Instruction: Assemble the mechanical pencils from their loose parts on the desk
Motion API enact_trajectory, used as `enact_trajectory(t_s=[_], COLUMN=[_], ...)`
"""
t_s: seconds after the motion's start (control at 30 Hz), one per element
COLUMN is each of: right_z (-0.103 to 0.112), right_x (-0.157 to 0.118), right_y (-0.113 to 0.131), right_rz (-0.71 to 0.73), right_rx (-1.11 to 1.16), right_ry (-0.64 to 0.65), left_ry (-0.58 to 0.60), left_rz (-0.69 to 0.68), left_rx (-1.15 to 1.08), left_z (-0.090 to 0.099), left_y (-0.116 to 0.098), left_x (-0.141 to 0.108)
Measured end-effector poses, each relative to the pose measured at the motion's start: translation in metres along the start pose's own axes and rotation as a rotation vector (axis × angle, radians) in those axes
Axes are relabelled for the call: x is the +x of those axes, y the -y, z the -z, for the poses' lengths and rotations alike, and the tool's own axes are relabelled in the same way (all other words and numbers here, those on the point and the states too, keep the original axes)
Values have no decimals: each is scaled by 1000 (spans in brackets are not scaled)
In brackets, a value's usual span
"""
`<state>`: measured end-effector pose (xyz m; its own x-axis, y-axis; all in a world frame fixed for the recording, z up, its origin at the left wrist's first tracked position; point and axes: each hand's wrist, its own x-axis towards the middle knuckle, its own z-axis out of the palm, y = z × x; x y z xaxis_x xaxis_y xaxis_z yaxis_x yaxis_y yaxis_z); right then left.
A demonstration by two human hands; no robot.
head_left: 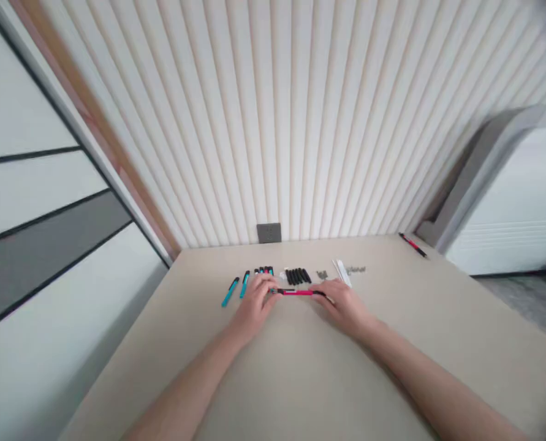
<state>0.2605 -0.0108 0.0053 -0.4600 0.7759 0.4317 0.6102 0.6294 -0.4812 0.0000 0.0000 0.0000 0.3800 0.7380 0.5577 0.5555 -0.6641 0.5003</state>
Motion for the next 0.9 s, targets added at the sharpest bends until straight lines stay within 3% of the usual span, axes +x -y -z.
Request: enact_trajectory(t_s=[0.37,0.53,0.9], right_z=[-1,0,1], right_x=[1,2,2], right_y=[-1,0,-1], right_rz=[-6,-7,-29], right_rx=[-7,4,-64], right_ry=[3,-8,49], left_ry=[-10,63,90], left_rz=[11,10,-26], left_rx=[10,29,89], left_z=[1,2,2], left_y=[-3,-3,-2], left_x=[0,1,-1])
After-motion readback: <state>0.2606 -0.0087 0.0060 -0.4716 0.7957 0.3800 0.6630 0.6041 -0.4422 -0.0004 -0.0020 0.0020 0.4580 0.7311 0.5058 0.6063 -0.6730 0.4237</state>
